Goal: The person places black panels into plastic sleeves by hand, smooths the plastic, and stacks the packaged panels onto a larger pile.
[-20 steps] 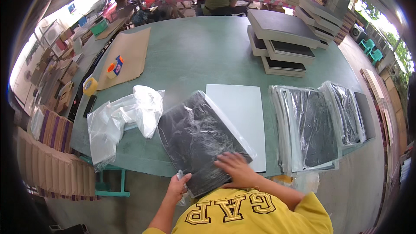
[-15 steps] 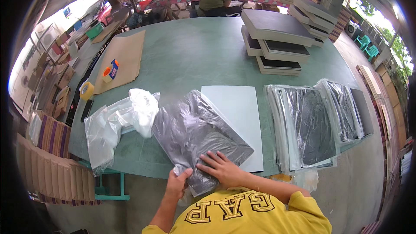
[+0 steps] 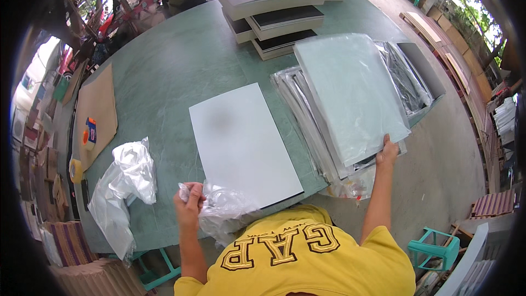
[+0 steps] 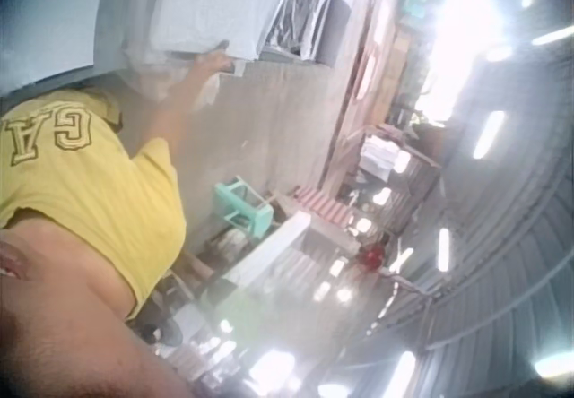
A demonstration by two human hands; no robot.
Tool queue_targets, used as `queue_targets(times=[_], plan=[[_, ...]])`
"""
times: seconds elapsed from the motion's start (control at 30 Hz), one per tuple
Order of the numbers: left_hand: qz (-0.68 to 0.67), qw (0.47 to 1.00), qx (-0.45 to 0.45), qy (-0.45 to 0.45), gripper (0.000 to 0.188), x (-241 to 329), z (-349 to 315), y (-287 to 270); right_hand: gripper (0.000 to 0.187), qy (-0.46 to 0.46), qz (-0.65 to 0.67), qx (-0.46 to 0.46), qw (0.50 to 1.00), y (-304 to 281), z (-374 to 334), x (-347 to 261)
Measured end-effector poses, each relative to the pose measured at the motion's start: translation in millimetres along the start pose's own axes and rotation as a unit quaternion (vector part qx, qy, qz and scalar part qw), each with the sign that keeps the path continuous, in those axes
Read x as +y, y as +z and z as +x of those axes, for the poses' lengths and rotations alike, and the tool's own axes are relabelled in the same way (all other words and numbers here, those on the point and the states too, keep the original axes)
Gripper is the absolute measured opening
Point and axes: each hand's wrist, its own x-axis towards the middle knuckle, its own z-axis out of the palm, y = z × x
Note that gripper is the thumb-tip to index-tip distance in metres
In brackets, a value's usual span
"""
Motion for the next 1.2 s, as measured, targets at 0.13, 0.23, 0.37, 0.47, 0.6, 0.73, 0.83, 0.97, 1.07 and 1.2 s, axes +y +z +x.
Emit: queue_targets(times=[0.13, 0.23, 0.37, 0.47, 0.6, 0.73, 0.83, 0.97, 1.07, 1.2], plan=[[0.059, 0.983, 0.061, 0.16, 0.019, 12.1, 43.4, -32.4, 0.04, -0.075, -0.199, 0.076, 0.974, -40.9, 37.8, 43.9], [-0.032, 0.947, 0.209, 0.244, 0.025, 86.7, 51.0, -54.0, 0.044, -0.218, -0.274, 0.162, 0.923, -59.0, 33.2, 24.3], [-0.076, 0.947, 0.169, 0.264, 0.025, 121.8, 59.0, -36.5, 0.039, -0.346, -0.357, 0.053, 0.866, 22.4, -27.0, -24.2], [-0.126, 0.968, 0.025, 0.217, 0.016, 105.7, 65.4, 26.7, 0.045, -0.135, -0.313, -0.366, 0.866, 119.0, -113.9, 12.4], [0.043, 0.917, -0.175, 0.355, 0.01, 114.5, 36.1, 83.2, 0.057, -0.089, -0.158, -0.773, 0.608, 181.1, -273.9, 52.1], [-0.041, 0.916, -0.003, 0.4, 0.034, 123.6, 30.3, 34.7, 0.014, 0.04, -0.163, -0.752, 0.637, 196.4, -270.4, 64.5], [0.145, 0.925, 0.053, 0.347, 0.044, 84.0, 17.6, 21.7, 0.013, 0.147, -0.192, -0.713, 0.658, 212.9, -263.3, 40.6], [-0.015, 0.987, 0.025, 0.158, 0.036, 10.9, 20.7, 29.1, 0.008, 0.017, -0.116, -0.697, 0.707, 218.0, -278.9, 36.9], [-0.109, 0.964, 0.15, 0.188, 0.019, 60.7, 30.4, 9.0, 0.009, 0.15, -0.161, -0.677, 0.702, 216.3, -249.7, 4.2], [0.007, 0.957, 0.142, 0.254, 0.018, 90.8, 39.5, -5.7, 0.025, 0.139, -0.053, -0.724, 0.673, 193.5, -241.0, 15.1]])
